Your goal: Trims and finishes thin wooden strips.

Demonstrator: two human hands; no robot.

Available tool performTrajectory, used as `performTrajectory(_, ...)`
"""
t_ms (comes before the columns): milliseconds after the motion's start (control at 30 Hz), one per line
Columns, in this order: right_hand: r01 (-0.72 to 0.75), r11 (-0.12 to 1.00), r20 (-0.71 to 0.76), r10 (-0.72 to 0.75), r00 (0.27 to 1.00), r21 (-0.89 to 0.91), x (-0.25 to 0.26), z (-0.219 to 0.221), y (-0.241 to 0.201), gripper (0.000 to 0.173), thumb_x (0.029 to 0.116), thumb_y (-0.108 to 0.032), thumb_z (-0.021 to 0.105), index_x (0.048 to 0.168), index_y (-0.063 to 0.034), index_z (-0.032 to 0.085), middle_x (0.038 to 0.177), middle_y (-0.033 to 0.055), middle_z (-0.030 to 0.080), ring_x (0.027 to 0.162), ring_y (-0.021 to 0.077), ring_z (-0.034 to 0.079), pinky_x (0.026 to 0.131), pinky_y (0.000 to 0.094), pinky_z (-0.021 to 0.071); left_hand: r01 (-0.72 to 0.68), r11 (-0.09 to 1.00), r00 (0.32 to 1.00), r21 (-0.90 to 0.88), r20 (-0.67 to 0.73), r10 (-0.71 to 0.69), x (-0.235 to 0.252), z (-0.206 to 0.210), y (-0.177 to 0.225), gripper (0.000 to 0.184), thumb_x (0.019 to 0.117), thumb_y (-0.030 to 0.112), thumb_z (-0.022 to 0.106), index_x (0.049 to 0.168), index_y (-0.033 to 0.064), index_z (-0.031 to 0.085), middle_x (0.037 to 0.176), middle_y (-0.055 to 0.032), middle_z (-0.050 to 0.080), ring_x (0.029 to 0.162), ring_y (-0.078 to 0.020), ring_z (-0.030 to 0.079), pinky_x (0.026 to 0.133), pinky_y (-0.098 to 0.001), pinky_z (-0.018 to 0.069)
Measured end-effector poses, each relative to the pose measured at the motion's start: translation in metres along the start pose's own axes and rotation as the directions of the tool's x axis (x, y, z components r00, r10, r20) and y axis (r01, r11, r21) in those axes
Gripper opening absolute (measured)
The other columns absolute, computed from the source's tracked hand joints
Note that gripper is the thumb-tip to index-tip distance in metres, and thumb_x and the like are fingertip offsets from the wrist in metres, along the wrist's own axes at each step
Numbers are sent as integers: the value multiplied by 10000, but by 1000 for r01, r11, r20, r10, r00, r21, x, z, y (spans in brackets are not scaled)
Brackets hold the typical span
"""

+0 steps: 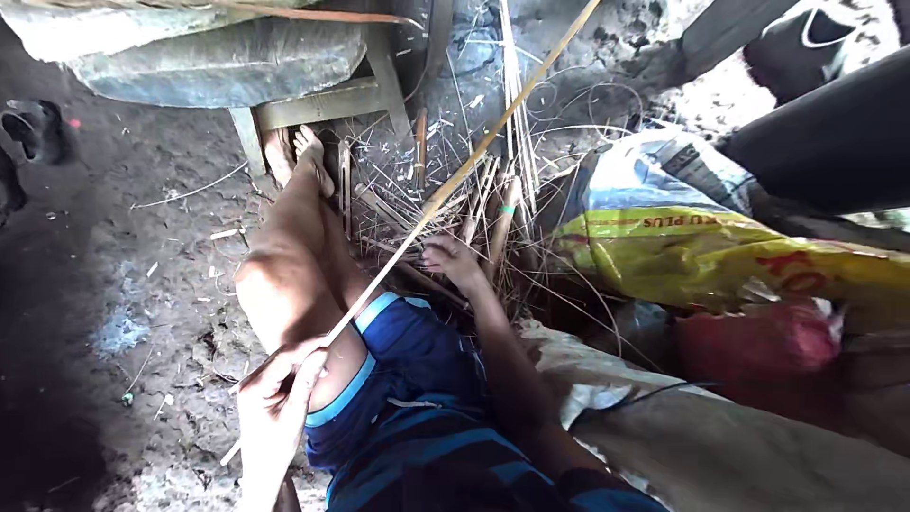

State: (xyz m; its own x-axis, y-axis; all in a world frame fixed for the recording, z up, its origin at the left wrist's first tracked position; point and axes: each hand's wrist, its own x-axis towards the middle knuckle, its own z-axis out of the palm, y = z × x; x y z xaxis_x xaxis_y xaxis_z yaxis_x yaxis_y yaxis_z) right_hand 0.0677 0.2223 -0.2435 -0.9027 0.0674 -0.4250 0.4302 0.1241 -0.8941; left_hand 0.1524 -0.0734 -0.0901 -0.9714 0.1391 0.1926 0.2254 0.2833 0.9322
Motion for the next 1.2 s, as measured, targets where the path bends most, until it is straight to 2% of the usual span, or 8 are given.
performTrajectory(133,17,909,89,22,996,-417,-3,-2,27,328,1021,-129,618,1320,4,636,1221,284,670,1112,447,657,977,626,496,-48,998,999,-42,18,49,18,3,1,151,986,177,662,1080,106,755,924,160,717,793,117,613,715,-75,510)
performTrajectory(233,-131,841,59,190,980,-524,5,-15,39,339,1039,-174,594,1336,-13,627,1231,276,664,1153,447,639,1007,625,476,-101,994,995,-35,21,102,39,4,-2,163,1007,190,641,1091,120,762,931,154,723,806,110,624,725,-81,517)
performTrajectory(467,-489,657,-329,362,872,-574,-21,-63,34,350,1060,-249,549,1282,-6,669,1232,325,654,1185,547,588,981,763,383,-108,994,993,7,54,107,69,11,-11,237,1045,250,588,1088,88,755,898,131,706,747,128,575,675,-63,468)
performTrajectory(600,-517,682,-427,318,847,-518,-25,-83,27,340,1077,-224,515,1312,-13,639,1190,339,654,1111,565,611,869,751,446,-88,995,995,42,60,86,72,10,-21,243,1041,205,583,1084,31,747,894,102,705,748,122,573,671,-65,468)
performTrajectory(767,-495,592,-312,390,866,-636,14,-52,44,364,1006,-242,612,1328,-79,654,1289,279,643,1187,509,611,930,714,471,-76,995,994,68,80,70,70,10,-26,237,1031,176,592,1072,-5,740,885,76,707,746,115,577,671,-67,472)
performTrajectory(900,-414,616,-283,304,910,-670,26,-32,74,484,975,-180,676,1390,37,552,1401,360,511,1275,543,522,1000,680,430,-101,991,990,84,110,91,69,9,-22,228,1034,175,595,1087,11,745,931,69,723,815,95,621,727,-85,509)
performTrajectory(967,-464,658,-374,286,882,-593,20,-45,71,481,1028,-205,589,1442,24,502,1425,351,495,1231,530,570,984,665,477,-107,990,988,92,122,96,69,6,-21,233,1039,195,598,1087,23,748,947,73,732,830,85,637,739,-97,524)
performTrajectory(1200,-616,697,-685,245,686,-367,3,-120,61,631,993,-243,649,1518,22,419,1461,366,452,1278,559,515,1004,675,448,-119,987,987,106,121,106,74,10,-19,245,1041,185,583,1078,-5,732,913,85,721,785,108,614,700,-82,503)
